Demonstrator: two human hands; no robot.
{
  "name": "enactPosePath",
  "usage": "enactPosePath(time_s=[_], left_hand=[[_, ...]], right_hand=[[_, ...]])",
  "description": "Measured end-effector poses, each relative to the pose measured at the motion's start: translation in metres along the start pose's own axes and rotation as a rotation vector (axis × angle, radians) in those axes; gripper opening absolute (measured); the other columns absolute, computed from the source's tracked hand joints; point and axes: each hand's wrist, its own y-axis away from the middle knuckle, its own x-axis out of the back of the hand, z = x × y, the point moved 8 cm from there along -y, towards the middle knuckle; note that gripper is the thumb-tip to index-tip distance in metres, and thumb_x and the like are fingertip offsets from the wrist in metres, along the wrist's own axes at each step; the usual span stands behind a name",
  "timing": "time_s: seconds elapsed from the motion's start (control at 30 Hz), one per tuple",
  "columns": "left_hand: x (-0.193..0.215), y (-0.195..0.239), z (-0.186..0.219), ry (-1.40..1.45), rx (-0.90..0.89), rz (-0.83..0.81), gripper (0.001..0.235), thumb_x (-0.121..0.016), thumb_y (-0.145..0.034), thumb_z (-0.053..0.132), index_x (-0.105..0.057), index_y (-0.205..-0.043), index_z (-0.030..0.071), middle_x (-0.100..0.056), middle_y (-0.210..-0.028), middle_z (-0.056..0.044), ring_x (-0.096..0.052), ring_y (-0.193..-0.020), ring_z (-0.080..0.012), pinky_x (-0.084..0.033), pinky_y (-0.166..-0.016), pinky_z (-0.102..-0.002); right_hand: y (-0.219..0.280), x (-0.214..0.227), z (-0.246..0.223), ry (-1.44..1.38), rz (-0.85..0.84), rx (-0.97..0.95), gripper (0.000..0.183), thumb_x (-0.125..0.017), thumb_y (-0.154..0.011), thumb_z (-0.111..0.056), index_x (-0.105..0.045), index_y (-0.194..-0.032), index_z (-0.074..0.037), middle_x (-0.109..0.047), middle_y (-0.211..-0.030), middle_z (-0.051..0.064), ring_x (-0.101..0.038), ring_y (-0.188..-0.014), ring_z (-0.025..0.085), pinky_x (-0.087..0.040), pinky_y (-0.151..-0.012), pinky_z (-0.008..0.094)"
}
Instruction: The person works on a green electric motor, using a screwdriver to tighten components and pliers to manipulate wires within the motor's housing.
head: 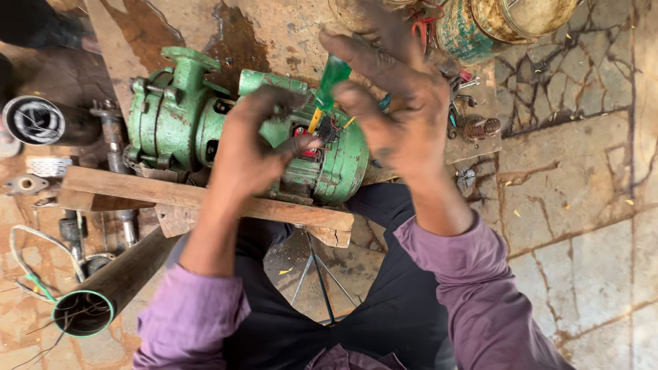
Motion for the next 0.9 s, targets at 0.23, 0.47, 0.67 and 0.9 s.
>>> enactPosePath(time_s=[0.23,0.47,0.67,0.9], left_hand=[[-0.045,-0.002,0.061,0.343,-0.108,0.416,0.053,-0.053,-0.115,0.051,-0.044,-0.135,0.002,-0.054,-0.1,-0.007,-0.052,-0.089,-0.0146,-0.045,-0.076,-0.031],[-0.049,-0.026,0.047,0.325,-0.064,0.579,0.055,-0.051,-0.115,0.055,-0.052,-0.099,0.003,-0.049,-0.071,0.001,-0.047,-0.062,-0.0096,-0.035,-0.057,-0.028],[-0.049,-0.055,0.023,0.614,-0.078,0.13,0.062,-0.058,-0.106,0.056,-0.047,-0.067,0.01,-0.042,-0.057,0.002,-0.038,-0.048,-0.0103,-0.027,-0.047,-0.028],[-0.035,-0.031,0.053,0.381,-0.122,0.578,0.05,-0.049,-0.118,0.045,-0.054,-0.097,0.001,-0.048,-0.076,-0.001,-0.042,-0.067,-0.0102,-0.033,-0.06,-0.029]], right_hand=[[0.019,-0.014,0.021,-0.718,-0.222,-0.037,0.068,-0.032,-0.113,-0.063,-0.06,-0.15,-0.014,-0.035,-0.163,-0.005,-0.019,-0.159,0.014,-0.016,-0.134,0.038],[0.059,-0.008,0.108,-0.18,-0.231,-0.294,0.06,-0.055,-0.108,-0.053,-0.058,-0.15,-0.01,-0.057,-0.156,0.007,-0.048,-0.153,0.024,-0.035,-0.128,0.04],[0.086,-0.073,0.149,0.202,-0.575,-0.12,0.072,-0.084,-0.083,-0.047,-0.06,-0.134,-0.001,-0.055,-0.139,0.024,-0.039,-0.136,0.039,-0.024,-0.114,0.058],[0.085,-0.078,0.155,0.213,-0.576,-0.123,0.06,-0.083,-0.08,-0.037,-0.067,-0.128,-0.006,-0.063,-0.134,0.017,-0.046,-0.135,0.035,-0.024,-0.117,0.058]])
